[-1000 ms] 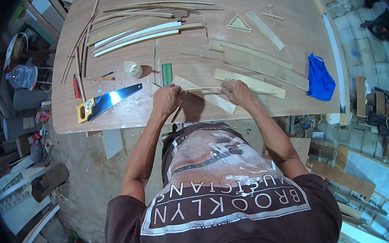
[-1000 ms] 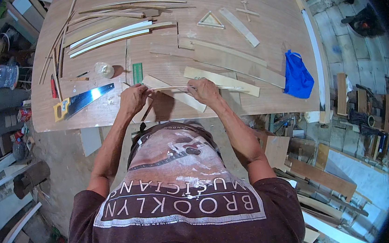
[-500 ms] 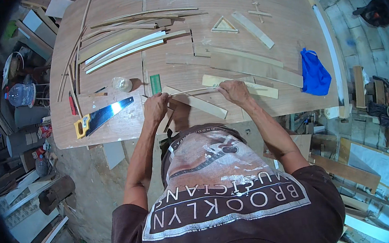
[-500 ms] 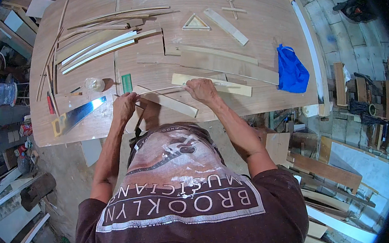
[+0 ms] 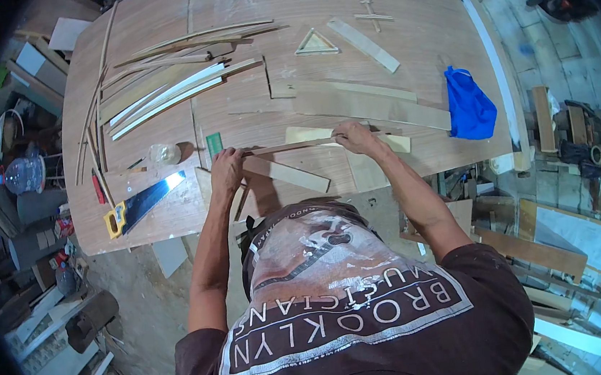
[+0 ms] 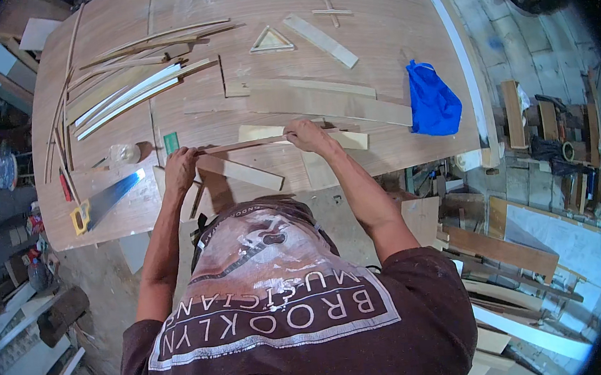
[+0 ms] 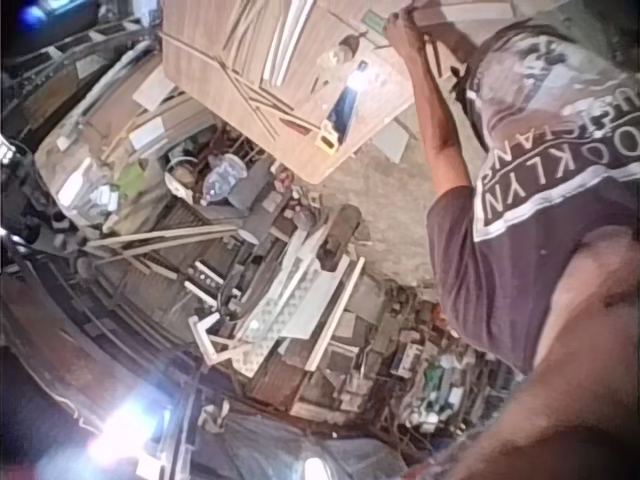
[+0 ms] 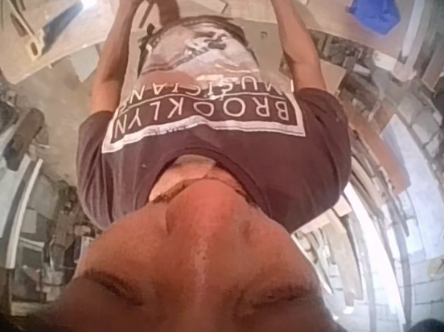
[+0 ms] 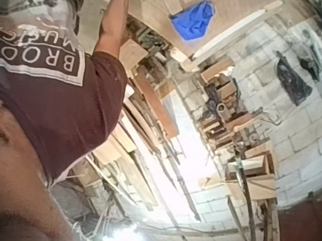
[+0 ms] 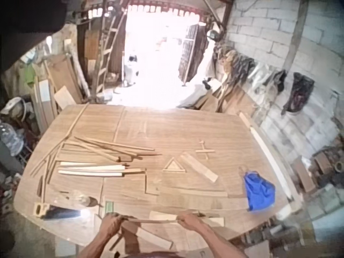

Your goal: The person assembles wooden strips and a triangle piece by hand on a workbench.

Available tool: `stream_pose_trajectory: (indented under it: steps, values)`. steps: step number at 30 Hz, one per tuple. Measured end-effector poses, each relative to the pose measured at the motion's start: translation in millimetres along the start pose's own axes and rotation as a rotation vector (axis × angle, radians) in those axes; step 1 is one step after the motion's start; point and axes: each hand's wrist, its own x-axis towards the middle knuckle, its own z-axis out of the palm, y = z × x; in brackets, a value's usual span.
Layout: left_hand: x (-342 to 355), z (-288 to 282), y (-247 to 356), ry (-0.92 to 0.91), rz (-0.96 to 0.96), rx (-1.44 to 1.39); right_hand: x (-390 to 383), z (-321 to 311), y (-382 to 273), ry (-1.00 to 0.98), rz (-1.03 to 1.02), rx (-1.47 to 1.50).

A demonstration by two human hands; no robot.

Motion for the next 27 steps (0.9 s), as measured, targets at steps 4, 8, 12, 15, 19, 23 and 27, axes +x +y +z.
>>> stream_pose_trajectory:
  steps: [4,8,12,15,19,23,27]
  values:
    - [6.6,6.9,1.8,-0.059,0.001,0.075,8.0,-16.9,17.9,-0.063,0.079,-0.052]
    - [4.4,10.2,13.6,-0.077,-0.094,0.09,3.0,-40.8,41.2,0.348,0.143,-0.355]
    - [9.9,18.9,29.1,-0.031,-0.083,0.063,-5.4,-55.8,79.4,0.282,0.185,-0.498]
    - [10.8,28.7,28.6,0.006,-0.081,0.074,0.3,-59.4,72.7,0.142,0.199,-0.475]
    - [32.0,20.6,50.2,0.015,-0.103,0.052,-0.9,-49.3,56.9,-0.004,0.098,-0.458]
    - [52.9,33.3,61.8,0.081,-0.116,-0.098,9.6,-33.5,42.6,-0.056,-0.037,-0.398]
    - [67.7,41.6,85.3,-0.032,-0.189,-0.239,31.0,-36.8,73.5,-0.014,0.034,-0.219]
